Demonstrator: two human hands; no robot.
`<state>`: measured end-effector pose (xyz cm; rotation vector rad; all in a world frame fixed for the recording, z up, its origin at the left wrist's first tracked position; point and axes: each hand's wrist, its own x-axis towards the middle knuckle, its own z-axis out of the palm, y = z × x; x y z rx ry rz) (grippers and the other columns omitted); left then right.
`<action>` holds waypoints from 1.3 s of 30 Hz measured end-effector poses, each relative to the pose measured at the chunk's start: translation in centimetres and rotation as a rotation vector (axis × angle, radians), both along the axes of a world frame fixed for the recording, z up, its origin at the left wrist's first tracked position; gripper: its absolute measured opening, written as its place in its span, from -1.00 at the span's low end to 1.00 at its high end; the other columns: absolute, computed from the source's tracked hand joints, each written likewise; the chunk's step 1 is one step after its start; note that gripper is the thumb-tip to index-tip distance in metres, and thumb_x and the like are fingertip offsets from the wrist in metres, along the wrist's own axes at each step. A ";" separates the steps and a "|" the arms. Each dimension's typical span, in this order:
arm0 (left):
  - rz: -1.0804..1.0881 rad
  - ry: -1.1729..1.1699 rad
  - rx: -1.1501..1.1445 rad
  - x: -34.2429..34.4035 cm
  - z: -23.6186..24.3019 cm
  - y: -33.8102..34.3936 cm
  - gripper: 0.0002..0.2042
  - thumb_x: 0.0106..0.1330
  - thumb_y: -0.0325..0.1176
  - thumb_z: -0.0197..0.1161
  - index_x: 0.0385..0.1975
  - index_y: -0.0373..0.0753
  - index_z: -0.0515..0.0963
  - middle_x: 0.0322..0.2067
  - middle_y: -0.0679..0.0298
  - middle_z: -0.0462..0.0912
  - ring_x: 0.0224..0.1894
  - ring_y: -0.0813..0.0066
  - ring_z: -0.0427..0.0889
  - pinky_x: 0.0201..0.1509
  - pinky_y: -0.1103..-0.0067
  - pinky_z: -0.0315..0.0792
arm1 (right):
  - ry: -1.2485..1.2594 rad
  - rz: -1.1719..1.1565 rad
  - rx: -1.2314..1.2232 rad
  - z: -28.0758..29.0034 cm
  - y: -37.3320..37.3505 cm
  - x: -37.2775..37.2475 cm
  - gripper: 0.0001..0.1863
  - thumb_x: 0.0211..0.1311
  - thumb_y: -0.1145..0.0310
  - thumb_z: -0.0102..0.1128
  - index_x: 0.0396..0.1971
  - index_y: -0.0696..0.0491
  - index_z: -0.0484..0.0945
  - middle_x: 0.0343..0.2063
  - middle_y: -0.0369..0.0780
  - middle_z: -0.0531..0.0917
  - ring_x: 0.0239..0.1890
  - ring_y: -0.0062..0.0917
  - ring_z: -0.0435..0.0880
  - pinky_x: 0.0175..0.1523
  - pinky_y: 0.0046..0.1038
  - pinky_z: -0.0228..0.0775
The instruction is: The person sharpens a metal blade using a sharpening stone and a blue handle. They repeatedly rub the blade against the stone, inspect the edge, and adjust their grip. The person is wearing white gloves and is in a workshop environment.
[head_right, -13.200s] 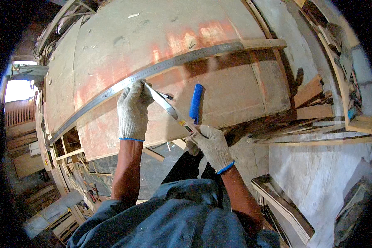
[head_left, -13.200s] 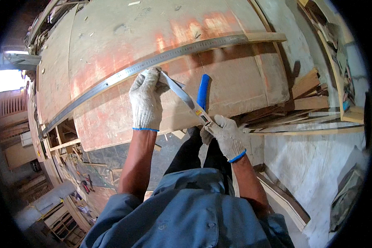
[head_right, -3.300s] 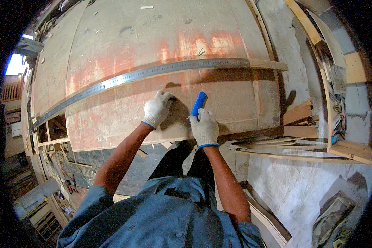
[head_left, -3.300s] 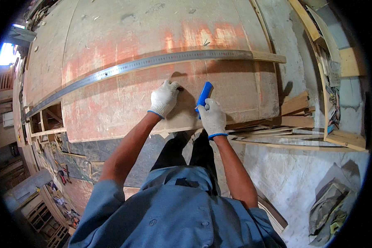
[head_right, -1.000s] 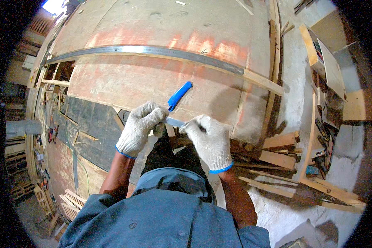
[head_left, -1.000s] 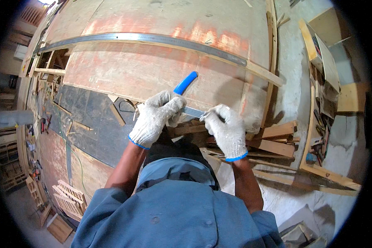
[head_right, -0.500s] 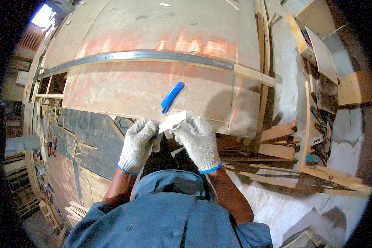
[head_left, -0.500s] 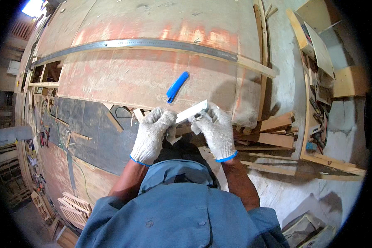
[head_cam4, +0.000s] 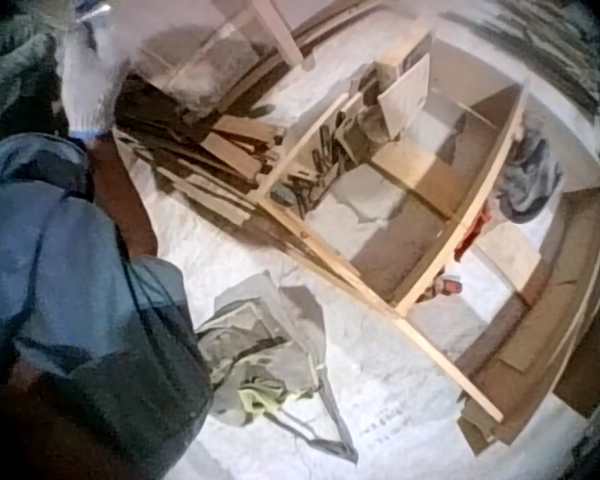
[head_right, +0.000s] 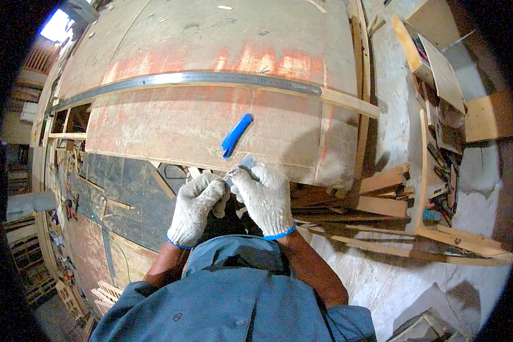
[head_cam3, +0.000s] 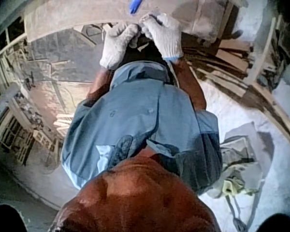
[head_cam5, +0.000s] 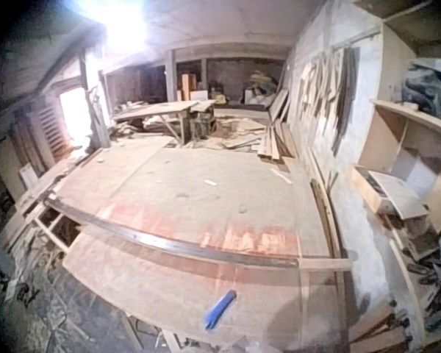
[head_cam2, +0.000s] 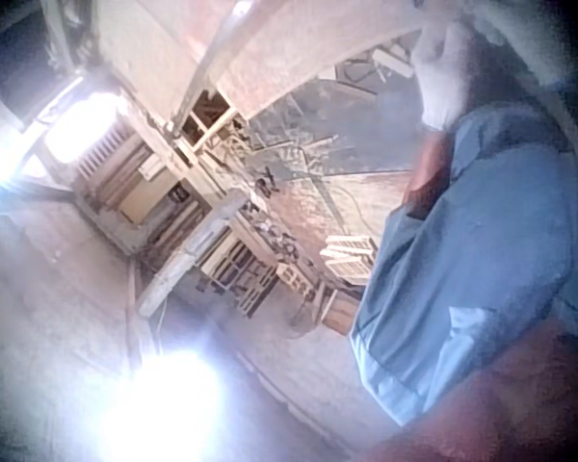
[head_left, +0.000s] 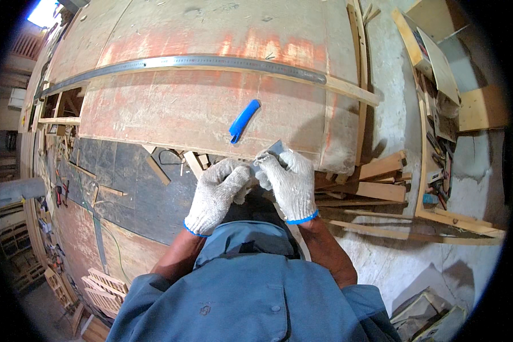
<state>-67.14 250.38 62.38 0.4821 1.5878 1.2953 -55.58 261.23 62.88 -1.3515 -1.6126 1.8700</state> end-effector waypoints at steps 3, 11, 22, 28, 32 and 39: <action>0.042 -0.078 0.051 0.1 -0.4 -0.2 -0.74 0.48 -0.24 0.15 -0.39 -0.29 0.52 -0.57 0.32 0.52 -0.58 0.59 0.42 -0.48 0.62 0.33 | 0.134 -0.116 -0.029 -0.1 -0.6 -0.3 -0.81 0.34 0.37 0.24 -0.41 0.16 0.68 -0.59 -0.34 0.63 -0.59 -0.76 0.51 -0.50 -0.60 0.35; 0.068 -0.145 0.116 0.1 -2.2 -0.4 -0.78 0.47 -0.26 0.16 -0.33 -0.30 0.51 -0.54 0.29 0.55 -0.54 0.55 0.46 -0.44 0.60 0.36 | 0.064 -0.001 0.499 -0.8 -0.3 -0.4 -0.78 0.28 0.35 0.29 -0.47 0.19 0.64 -0.66 -0.21 0.58 -0.60 -0.64 0.52 -0.48 -0.46 0.35; 0.022 -0.237 0.232 0.3 -4.2 -0.8 -0.70 0.39 -0.25 0.28 -0.07 -0.36 0.57 -0.23 0.27 0.67 -0.22 0.51 0.61 -0.11 0.54 0.49 | 0.059 0.113 0.777 2.0 -0.4 -0.2 -0.81 0.20 0.30 0.34 -0.51 0.09 0.65 -0.63 -0.11 0.58 -0.59 -0.24 0.61 -0.46 -0.28 0.43; -0.015 -0.641 0.445 -0.3 -3.9 -0.2 -0.57 0.37 -0.16 0.30 0.06 -0.36 0.51 -0.14 0.15 0.64 -0.14 0.36 0.63 0.01 0.49 0.51 | -0.015 -0.020 0.360 1.7 1.4 0.2 -0.77 0.26 0.33 0.27 -0.54 0.14 0.61 -0.68 -0.26 0.59 -0.63 -0.58 0.57 -0.53 -0.44 0.35; 0.072 -1.009 0.554 -0.7 -2.4 0.2 -0.27 0.22 -0.17 0.30 0.33 -0.46 0.26 0.16 -0.16 0.47 0.19 -0.02 0.51 0.34 0.13 0.38 | 0.235 -0.263 0.016 1.2 3.2 1.1 -0.85 0.38 0.33 0.14 -0.33 0.09 0.58 -0.64 -0.34 0.53 -0.67 -0.70 0.44 -0.58 -0.62 0.24; 0.090 -1.107 0.732 -0.5 -2.7 0.8 -0.28 0.15 -0.42 0.27 0.37 -0.42 0.21 0.37 -0.19 0.22 0.41 -0.14 0.23 0.43 0.11 0.28 | 0.354 -0.357 -0.125 0.6 3.1 0.3 -0.75 0.33 0.27 0.26 -0.51 0.08 0.56 -0.69 -0.27 0.58 -0.72 -0.65 0.45 -0.62 -0.58 0.22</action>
